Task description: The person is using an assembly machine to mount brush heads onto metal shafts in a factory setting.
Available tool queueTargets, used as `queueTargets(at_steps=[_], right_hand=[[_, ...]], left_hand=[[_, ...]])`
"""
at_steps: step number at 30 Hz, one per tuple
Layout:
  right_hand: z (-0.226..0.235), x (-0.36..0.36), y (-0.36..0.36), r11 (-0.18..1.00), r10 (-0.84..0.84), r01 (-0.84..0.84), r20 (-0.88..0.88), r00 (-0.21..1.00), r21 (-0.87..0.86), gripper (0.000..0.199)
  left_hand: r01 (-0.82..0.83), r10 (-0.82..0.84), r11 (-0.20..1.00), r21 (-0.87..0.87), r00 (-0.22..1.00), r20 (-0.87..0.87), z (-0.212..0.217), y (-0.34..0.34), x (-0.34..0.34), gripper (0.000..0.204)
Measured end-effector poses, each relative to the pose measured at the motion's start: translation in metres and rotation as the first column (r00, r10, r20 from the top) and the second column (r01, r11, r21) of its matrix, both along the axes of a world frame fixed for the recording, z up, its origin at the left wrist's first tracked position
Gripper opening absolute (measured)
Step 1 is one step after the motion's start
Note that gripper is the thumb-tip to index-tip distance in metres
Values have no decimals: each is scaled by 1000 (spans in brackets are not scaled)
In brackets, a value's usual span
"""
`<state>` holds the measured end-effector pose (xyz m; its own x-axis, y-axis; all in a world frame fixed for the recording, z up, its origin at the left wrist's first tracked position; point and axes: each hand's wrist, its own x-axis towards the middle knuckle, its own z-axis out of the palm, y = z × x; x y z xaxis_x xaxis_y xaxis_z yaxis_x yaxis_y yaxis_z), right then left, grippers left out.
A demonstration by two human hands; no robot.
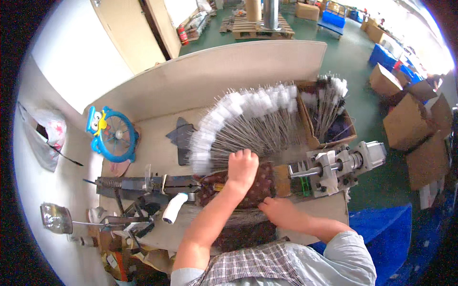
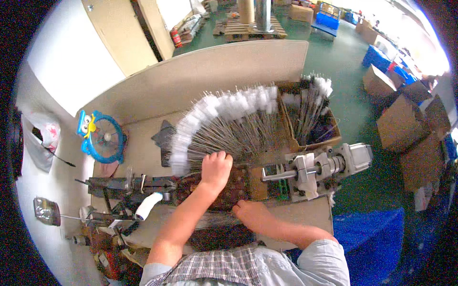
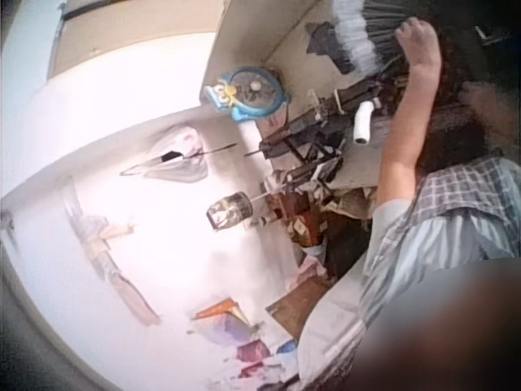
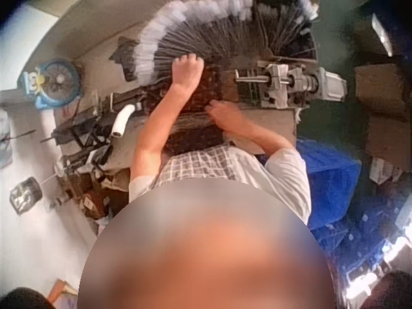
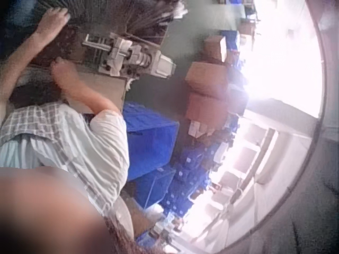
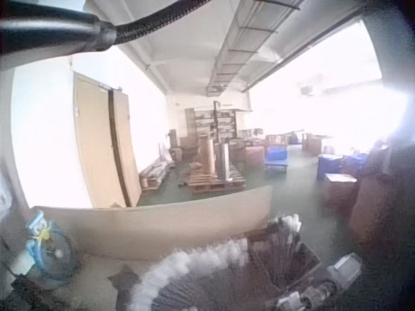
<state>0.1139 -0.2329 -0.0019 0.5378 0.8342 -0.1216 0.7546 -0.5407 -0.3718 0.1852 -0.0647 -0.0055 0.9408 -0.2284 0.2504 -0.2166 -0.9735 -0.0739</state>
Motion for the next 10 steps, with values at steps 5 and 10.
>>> queueTargets(at_steps=[5,10], right_hand=[[22,12,-6,996,10,-21,123,992,89,15],[46,34,9,930,216,-165,126,968,-329,34]], left_hand=[[214,-155,958,-192,947,280,22,24,-77,15],[284,-194,878,-385,947,255,64,22,-136,21]])
